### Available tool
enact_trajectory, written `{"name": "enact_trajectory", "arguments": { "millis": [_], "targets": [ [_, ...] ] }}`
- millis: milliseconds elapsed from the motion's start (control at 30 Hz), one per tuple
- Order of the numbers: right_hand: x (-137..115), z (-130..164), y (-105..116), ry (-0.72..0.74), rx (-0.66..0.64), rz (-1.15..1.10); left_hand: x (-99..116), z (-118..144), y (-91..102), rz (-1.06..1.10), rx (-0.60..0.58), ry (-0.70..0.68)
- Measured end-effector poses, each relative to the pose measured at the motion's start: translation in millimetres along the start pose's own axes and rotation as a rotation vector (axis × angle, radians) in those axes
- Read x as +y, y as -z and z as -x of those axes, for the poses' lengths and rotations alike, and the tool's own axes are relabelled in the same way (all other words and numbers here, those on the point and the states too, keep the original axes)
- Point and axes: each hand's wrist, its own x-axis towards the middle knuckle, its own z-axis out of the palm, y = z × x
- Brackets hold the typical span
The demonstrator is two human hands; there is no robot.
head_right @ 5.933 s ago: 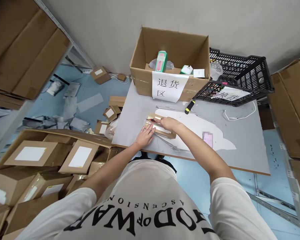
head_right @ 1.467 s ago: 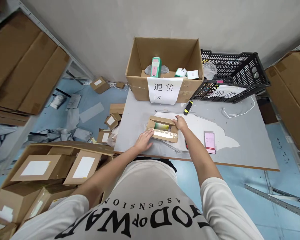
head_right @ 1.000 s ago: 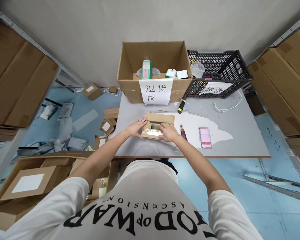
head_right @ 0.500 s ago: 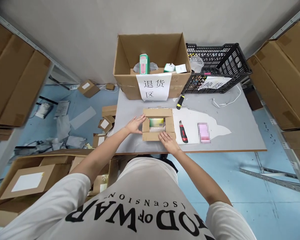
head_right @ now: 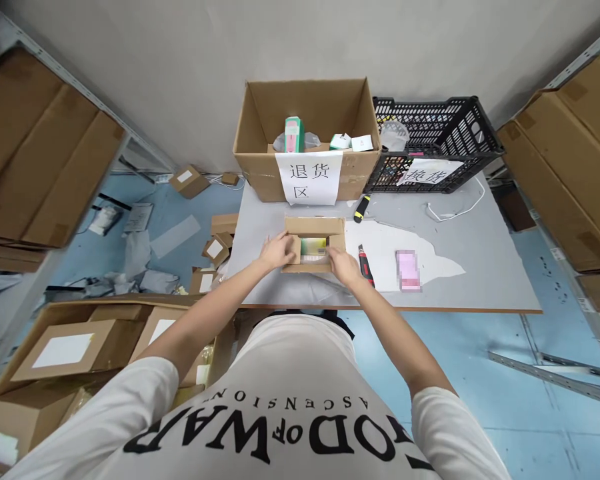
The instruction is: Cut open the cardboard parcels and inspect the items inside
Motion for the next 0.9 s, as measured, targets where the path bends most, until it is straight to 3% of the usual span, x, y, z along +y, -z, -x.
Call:
{"name": "enact_trajectory", "arguments": {
  "millis": [67,200,433,667,900],
  "targets": [
    [1.2,-21.6,14.9,-0.008,-0.085,0.09,11.0,-3.5,-3.2,-0.048,0.045,-0.075],
    [-6.3,-51.6,21.5,0.08,-0.247,0.279,27.1,-15.8,-9.9,-0.165,-0.014,-0.241],
    [-19.0,-65.4,-1.1,0.097,-0.336,0.388,41.5,-29.0,-18.8,-0.318,-0.021,-0.07],
    [-20.9,-68.0,2.6,0.102,-0.318,0.436,48.4,-28.9,-11.6,-0.414,0.032,-0.075],
    [-16.0,-53.9,33.9,0.139,-0.206,0.406,41.4,-11.8,18.7,-0.401,0.097,-0.066]
  ]
}}
